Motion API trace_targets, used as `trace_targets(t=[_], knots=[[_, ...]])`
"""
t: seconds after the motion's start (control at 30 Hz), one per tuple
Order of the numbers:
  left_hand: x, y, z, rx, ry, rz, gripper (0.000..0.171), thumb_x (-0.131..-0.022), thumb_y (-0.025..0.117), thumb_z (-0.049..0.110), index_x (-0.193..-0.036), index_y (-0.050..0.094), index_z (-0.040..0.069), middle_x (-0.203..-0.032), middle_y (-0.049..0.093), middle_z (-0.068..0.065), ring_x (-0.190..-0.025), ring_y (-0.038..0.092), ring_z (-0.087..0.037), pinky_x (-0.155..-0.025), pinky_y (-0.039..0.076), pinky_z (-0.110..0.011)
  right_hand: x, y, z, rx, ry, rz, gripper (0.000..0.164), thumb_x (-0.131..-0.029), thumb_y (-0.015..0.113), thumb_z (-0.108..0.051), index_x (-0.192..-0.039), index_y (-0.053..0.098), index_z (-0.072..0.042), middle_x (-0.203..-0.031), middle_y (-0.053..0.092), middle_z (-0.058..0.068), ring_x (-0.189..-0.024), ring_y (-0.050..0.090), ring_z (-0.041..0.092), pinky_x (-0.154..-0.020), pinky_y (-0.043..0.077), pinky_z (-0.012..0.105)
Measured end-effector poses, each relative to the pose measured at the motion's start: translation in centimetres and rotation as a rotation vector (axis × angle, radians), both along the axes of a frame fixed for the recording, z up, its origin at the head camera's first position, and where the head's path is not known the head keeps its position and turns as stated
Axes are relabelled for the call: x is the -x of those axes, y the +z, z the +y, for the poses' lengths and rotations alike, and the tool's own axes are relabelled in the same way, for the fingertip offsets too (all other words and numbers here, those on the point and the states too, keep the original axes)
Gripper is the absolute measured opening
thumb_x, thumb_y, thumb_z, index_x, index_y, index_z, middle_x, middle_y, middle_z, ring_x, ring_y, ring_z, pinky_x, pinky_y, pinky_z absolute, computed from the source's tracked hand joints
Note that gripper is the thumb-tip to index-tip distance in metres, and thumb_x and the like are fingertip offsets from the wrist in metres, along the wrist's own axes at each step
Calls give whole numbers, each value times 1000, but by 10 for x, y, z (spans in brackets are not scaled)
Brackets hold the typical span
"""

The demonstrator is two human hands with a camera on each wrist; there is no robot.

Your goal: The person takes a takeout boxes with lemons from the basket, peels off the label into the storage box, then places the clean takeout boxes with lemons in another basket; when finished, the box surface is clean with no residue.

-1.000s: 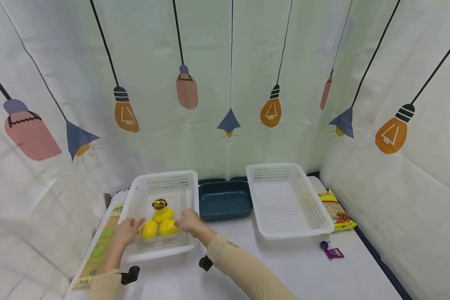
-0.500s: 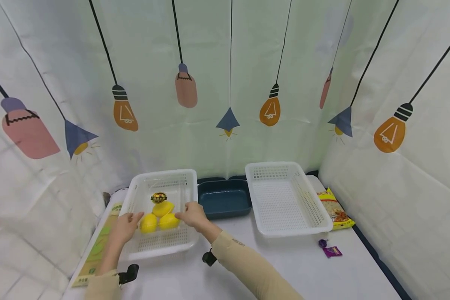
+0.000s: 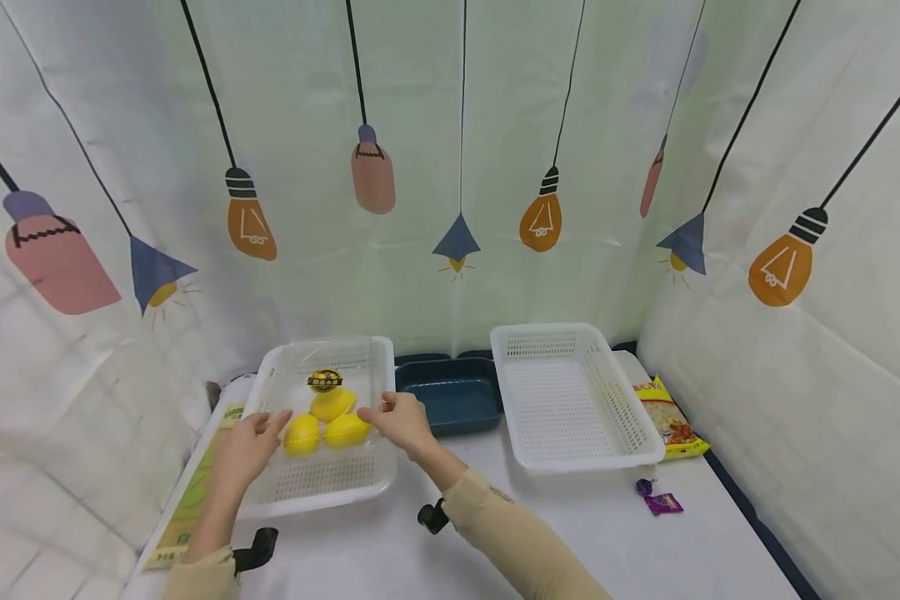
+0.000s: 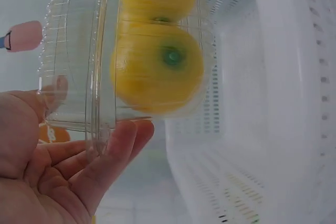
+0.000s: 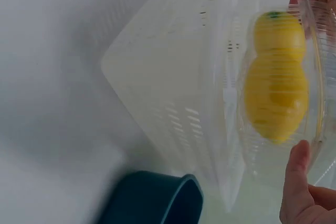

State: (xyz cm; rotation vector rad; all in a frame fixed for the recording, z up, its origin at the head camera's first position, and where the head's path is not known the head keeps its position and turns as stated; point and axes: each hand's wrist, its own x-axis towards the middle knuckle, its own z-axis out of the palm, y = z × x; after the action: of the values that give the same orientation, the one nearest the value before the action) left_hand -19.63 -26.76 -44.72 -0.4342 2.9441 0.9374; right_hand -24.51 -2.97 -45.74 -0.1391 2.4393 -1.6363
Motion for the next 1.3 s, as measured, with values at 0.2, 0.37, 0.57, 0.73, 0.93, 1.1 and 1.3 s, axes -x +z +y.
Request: trace_targets(t=[0.2,0.37,0.57,0.73,0.93,1.1,1.3], knots=[[-11,12,16,-14,0,23,95,-97,34,69,-147,34,-11,-139,51,-36,-114,64,-47,-93,53,-57,-9,7,18,28,-8,35,68,-86,74,-42,-140,55,-5,-123,67,12,-97,66,18,-80,61,34],[-19,21,29,7,-13,88,90,-97,40,68,-144,42,-9,-134,57,-33,-113,64,-47,-93,52,-57,-17,12,35,24,-11,74,71,-86,73,-44,-142,54,-6,-122,66,11,-100,61,17,-75,57,28],[-29,23,49,-8,-27,176,85,-96,46,66,-139,50,-7,-127,64,-31,-107,68,-44,-87,57,-52,-31,17,56,31,-47,138,66,-85,72,-47,-138,58,-9,-110,67,10,-69,52,10,-57,45,21],[-37,17,69,-48,-49,259,75,-95,53,60,-132,58,-5,-117,70,-28,-96,74,-37,-76,61,-43,-46,16,78,30,-97,175,64,-85,72,-48,-134,61,-8,-109,69,12,-62,58,10,-57,50,23],[-46,9,92,-113,-71,312,67,-94,61,54,-125,63,-5,-109,73,-26,-91,76,-36,-71,62,-41,-61,9,103,58,-143,202,58,-85,74,-41,-132,63,-7,-106,69,15,-63,67,16,-57,54,23],[-51,1,109,-153,-87,345,61,-91,66,52,-119,67,-3,-101,76,-21,-83,77,-29,-64,60,-33,-73,3,120,36,-179,208,60,-84,75,-38,-131,62,-3,-102,67,15,-63,67,11,-55,54,21],[-61,-9,131,-197,-86,339,56,-89,70,49,-116,69,0,-96,78,-16,-78,77,-23,-61,59,-27,-89,-2,140,-8,-219,183,65,-83,76,-37,-134,59,-2,-104,66,13,-63,63,4,-55,51,20]])
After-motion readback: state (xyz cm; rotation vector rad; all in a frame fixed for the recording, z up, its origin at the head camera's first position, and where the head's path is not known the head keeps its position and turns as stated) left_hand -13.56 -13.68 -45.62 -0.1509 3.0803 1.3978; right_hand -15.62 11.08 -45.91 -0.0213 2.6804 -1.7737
